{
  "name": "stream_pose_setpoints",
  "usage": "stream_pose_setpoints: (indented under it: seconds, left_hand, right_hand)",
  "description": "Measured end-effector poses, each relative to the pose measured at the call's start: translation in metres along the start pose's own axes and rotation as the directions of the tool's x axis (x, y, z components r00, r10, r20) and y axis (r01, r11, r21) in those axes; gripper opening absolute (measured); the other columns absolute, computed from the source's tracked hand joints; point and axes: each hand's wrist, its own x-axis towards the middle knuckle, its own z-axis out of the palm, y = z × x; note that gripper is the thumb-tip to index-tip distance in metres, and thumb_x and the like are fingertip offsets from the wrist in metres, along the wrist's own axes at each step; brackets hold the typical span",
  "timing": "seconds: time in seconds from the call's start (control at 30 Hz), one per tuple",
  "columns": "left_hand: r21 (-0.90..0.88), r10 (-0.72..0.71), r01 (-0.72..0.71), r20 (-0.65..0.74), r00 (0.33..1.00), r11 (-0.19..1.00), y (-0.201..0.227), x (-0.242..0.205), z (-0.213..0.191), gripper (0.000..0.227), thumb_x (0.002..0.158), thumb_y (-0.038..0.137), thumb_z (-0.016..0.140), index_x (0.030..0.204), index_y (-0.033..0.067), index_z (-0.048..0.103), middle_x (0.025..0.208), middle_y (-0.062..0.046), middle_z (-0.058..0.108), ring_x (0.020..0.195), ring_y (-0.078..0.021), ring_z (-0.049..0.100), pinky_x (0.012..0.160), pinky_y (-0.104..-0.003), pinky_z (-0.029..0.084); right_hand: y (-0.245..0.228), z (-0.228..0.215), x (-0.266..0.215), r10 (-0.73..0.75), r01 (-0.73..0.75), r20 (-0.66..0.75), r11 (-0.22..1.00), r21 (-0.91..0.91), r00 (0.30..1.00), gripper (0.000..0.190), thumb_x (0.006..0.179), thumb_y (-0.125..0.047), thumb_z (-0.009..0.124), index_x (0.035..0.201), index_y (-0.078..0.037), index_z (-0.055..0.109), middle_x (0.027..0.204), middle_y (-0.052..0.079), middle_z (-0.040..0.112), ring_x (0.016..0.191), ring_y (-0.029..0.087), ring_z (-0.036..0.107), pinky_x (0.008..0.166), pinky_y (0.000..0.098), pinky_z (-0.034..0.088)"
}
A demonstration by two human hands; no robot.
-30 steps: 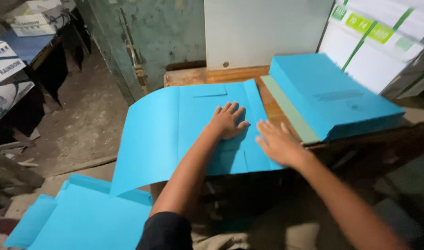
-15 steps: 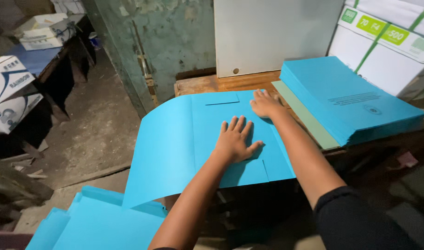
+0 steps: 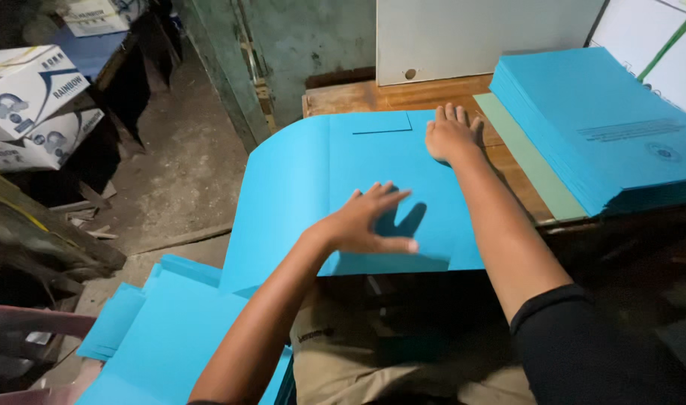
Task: The person folds light blue paper sheets on a wooden table, pressing the creases with both hands. They repeatedly pick up a sheet, fold it, and place it on a growing stack to the right.
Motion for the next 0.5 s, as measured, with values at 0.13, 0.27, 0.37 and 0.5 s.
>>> stream_pose_setpoints:
  seconds: [0.13,0.27,0.37,0.5]
  left_hand:
    - [0.145,-0.040,0.015,0.176,0.984,0.989,0.018,-0.009,0.010,0.121,0.066,0.084,0.065,0.164,0.0247,0.027,0.172,-0.023,0.011,0.158,-0.0472,0.006,0.124,-0.071,0.002]
    - [0.484,-0.085,0.016,0.122,0.989,0.875,0.006,0.013,0.040,0.129,0.068,0.074,0.076,0.168,0.0299,0.007,0.173,-0.022,0.009,0.159,-0.0439,0.008,0.119,-0.075,0.008]
    - [0.534,-0.033,0.015,0.024,0.999,0.846,-0.003,0.024,0.051,0.124,0.071,0.067,0.080,0.166,0.0331,0.009,0.172,-0.019,0.014,0.159,-0.0428,0.013,0.117,-0.078,0.012]
    - [0.541,-0.008,0.024,-0.032,0.999,0.841,-0.003,0.022,0.052,0.120,0.071,0.069,0.079,0.166,0.0324,0.016,0.171,-0.018,0.020,0.158,-0.0416,0.017,0.115,-0.080,0.014]
  right_hand:
    - [-0.002,-0.004,0.009,0.008,-0.008,0.032,1.000,-0.016,0.999,0.068,0.108,-0.039,0.012,0.168,-0.006,0.013,0.176,0.014,0.002,0.161,0.036,-0.003,0.123,0.0726,-0.006]
    - [0.005,-0.004,0.024,-0.037,0.041,0.061,0.998,-0.055,0.997,0.069,0.108,-0.041,0.010,0.168,-0.007,0.011,0.175,0.015,0.003,0.161,0.035,-0.002,0.123,0.0719,-0.004]
    - [0.008,0.007,0.039,-0.077,0.076,-0.006,0.986,-0.151,0.997,0.067,0.111,-0.040,0.014,0.164,-0.001,0.022,0.172,0.020,0.016,0.160,0.038,0.009,0.123,0.0710,0.001]
    - [0.008,0.034,0.047,-0.257,0.224,-0.131,0.949,-0.222,0.957,0.057,0.114,-0.036,0.031,0.149,0.004,0.051,0.157,0.024,0.047,0.151,0.039,0.034,0.121,0.0702,0.014]
